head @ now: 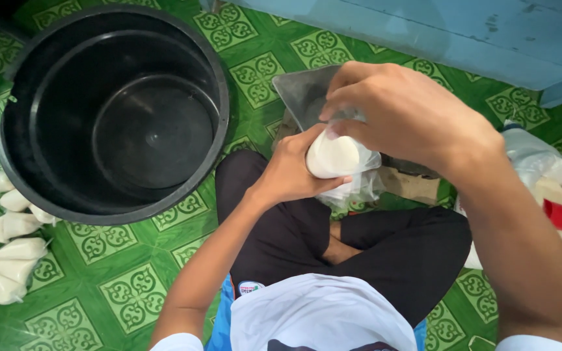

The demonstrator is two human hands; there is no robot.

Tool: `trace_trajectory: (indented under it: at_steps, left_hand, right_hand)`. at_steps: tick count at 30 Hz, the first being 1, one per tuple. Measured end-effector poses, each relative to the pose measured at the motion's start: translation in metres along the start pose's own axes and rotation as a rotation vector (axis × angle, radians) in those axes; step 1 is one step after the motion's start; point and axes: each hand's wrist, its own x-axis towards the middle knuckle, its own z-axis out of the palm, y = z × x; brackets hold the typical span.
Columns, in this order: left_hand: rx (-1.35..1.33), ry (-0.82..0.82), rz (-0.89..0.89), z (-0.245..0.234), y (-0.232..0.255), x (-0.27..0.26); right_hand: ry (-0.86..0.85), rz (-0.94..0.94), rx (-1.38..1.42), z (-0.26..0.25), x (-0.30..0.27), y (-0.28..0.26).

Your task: Manually packaging white powder by scooping it from a large sack into a scale funnel and then guiding it into small plastic bags.

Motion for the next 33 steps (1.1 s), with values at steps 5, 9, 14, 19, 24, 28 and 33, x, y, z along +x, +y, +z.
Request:
trace_trajectory:
  at_steps: [5,9,14,19,24,28,33]
  left_hand:
    - [-0.020,0.015,0.038,-0.003,0.003,0.002]
    - [-0.008,0.010,0.016,0.000,0.001,0.003]
    - [-0.026,0.005,-0.023,-0.001,0.004,0.002]
    - [-0.057,0.019,0.010,-0.001,0.003,0.004]
    - [-0.056,0.066,0.007,-0.002,-0.001,0.004]
    - [-0.060,0.077,-0.006,0.000,-0.006,0.003]
    - [-0.061,0.078,-0.001,0.000,-0.002,0.002]
  right_hand:
    - [0.075,-0.065,0.004,-0.006,-0.007,0.007]
    - [0.012,-0.002,-0.079,-0.004,-0.002,0.005]
    - [0.133,-0.123,-0.148,0.010,-0.001,0.011]
    - [0.246,-0.243,-0.215,0.012,-0.006,0.012]
    - [0.322,-0.173,-0.292,0.000,-0.020,0.003]
    - [0.160,-0.123,-0.195,0.006,-0.019,0.000]
    - [0.113,-0.081,-0.236,0.006,-0.019,-0.004]
